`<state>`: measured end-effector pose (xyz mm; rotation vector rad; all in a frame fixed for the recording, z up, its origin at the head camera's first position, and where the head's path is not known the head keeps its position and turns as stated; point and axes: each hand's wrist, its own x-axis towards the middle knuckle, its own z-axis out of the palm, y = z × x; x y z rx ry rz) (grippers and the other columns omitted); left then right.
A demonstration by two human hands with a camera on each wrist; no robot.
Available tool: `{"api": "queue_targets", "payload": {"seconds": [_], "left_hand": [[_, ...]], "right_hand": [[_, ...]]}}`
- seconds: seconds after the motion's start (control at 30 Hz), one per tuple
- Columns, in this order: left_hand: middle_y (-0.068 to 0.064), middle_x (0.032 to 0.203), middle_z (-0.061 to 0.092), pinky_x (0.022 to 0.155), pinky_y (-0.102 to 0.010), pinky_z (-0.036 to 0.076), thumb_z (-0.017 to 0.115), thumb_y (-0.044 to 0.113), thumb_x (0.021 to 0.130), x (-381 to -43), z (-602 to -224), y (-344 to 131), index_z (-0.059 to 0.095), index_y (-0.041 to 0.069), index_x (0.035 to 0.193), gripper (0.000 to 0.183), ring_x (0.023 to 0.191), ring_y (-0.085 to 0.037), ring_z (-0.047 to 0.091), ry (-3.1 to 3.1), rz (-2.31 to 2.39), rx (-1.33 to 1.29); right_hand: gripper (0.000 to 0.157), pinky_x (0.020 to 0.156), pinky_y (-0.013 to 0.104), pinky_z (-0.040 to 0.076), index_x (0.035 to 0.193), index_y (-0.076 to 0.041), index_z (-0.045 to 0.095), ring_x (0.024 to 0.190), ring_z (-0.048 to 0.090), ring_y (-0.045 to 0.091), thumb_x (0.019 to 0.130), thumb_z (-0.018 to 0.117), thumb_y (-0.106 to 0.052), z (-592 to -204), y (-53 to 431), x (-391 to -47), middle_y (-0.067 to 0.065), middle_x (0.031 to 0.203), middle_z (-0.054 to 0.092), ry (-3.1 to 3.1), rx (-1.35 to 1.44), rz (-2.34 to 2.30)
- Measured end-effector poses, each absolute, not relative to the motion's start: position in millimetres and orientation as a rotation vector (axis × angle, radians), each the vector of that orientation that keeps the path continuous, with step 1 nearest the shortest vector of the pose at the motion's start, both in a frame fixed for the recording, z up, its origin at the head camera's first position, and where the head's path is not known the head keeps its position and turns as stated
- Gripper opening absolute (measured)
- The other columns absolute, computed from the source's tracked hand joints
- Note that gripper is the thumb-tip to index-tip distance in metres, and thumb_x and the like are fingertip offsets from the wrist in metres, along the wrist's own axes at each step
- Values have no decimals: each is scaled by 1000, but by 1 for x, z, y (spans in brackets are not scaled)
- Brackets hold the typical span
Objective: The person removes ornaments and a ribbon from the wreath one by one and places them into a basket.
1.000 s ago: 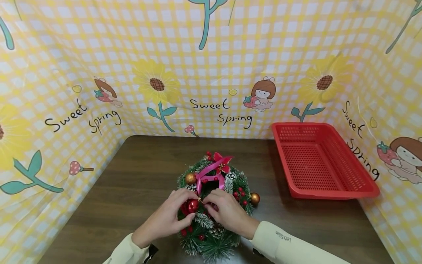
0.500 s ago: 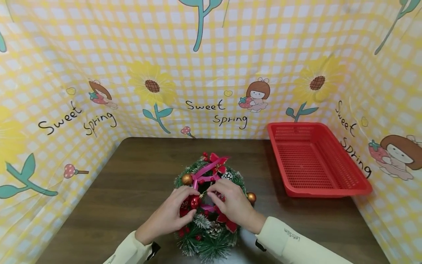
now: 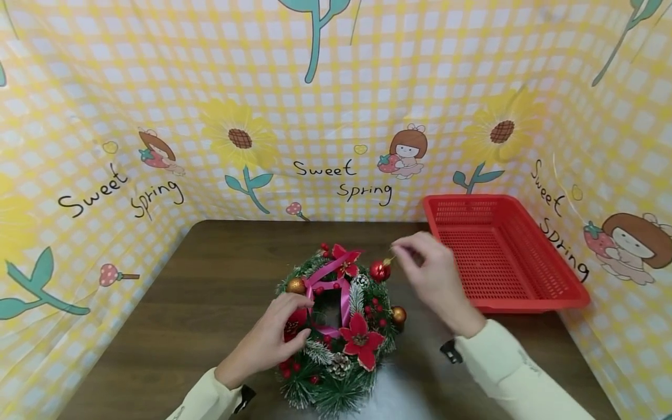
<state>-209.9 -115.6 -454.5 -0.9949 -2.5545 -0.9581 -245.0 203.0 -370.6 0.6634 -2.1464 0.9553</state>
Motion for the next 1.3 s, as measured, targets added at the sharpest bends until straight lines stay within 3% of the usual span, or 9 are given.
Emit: {"api": "queue_targets", "payload": {"seconds": [0.23,0.5,0.6,0.83,1.3], "left_hand": [[5,115,56,90,-50,37,72,15,80,-211,-464,-131,57,14,118,41,107,-12,45,-2569,-956,-959],[3,113,57,100,-56,28,73,13,79,-212,-470,-141,59,12,117,40,108,-11,45,-2574,-953,-942],[4,113,57,102,-52,27,74,13,79,-212,-472,-142,59,13,117,41,107,-10,45,-2570,-949,-940],[9,112,54,90,-43,36,74,20,80,-211,-475,-145,60,15,113,36,103,-9,43,-2599,-907,-929],[11,109,54,88,-44,36,75,24,80,-210,-477,-149,61,17,109,33,103,-11,43,-2612,-879,-934]], "right_hand": [[11,58,15,38,96,-11,70,66,47,10,87,69,-18,-353,269,-259,-2,83,63,-2320,313,867],[33,60,26,42,106,-8,67,78,50,23,93,57,-37,-369,327,-280,11,95,64,-2629,22,860],[34,58,31,43,107,-6,66,77,50,25,94,56,-35,-380,343,-289,13,95,64,-2711,-24,869],[30,55,33,43,106,0,65,76,51,27,95,56,-27,-403,369,-303,17,94,64,-2867,-92,892],[31,55,33,41,109,2,63,76,49,27,93,57,-23,-422,380,-306,19,98,63,-2983,-124,916]]}}
